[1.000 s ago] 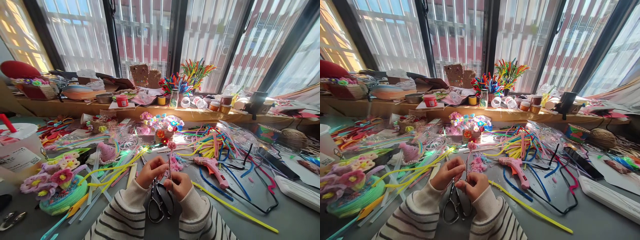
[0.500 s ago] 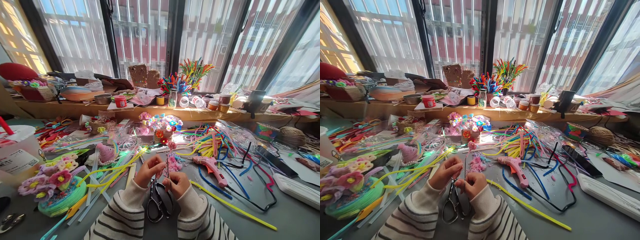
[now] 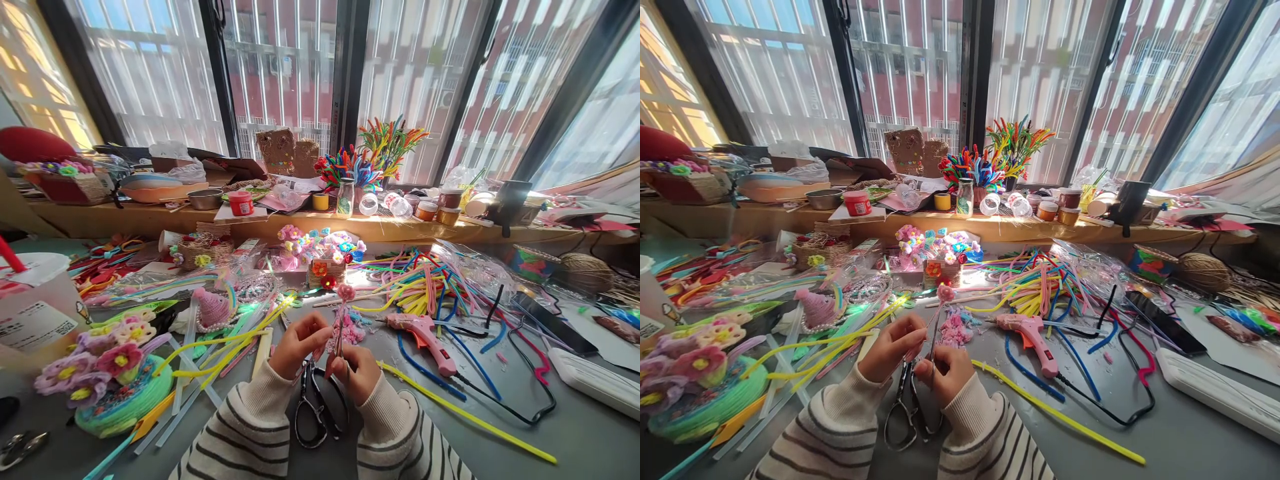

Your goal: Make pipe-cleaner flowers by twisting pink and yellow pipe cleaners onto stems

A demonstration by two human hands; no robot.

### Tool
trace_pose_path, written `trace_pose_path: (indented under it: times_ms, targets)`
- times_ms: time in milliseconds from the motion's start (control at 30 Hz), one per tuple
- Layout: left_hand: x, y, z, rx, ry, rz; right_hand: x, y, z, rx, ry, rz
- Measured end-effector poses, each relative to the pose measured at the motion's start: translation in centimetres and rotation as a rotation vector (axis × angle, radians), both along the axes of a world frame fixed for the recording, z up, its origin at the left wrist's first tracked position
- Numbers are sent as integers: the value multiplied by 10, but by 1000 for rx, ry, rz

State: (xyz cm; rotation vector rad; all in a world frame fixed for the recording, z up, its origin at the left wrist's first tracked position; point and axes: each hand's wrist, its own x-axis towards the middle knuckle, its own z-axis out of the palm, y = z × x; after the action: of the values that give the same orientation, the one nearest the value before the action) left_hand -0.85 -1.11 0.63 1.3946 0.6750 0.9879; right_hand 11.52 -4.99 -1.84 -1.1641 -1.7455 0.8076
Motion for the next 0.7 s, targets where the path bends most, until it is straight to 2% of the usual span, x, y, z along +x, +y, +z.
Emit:
trace_pose_path:
  times_ms: [167, 433, 700]
  targets:
    - [0, -2, 0, -4, 55, -4, -1, 0, 1, 10, 15, 2]
    - [1, -3, 1, -15, 27, -3, -1, 0, -7, 23, -56, -172]
    - [0, 0, -2, -12, -11, 33, 1, 5, -14, 17, -27, -165]
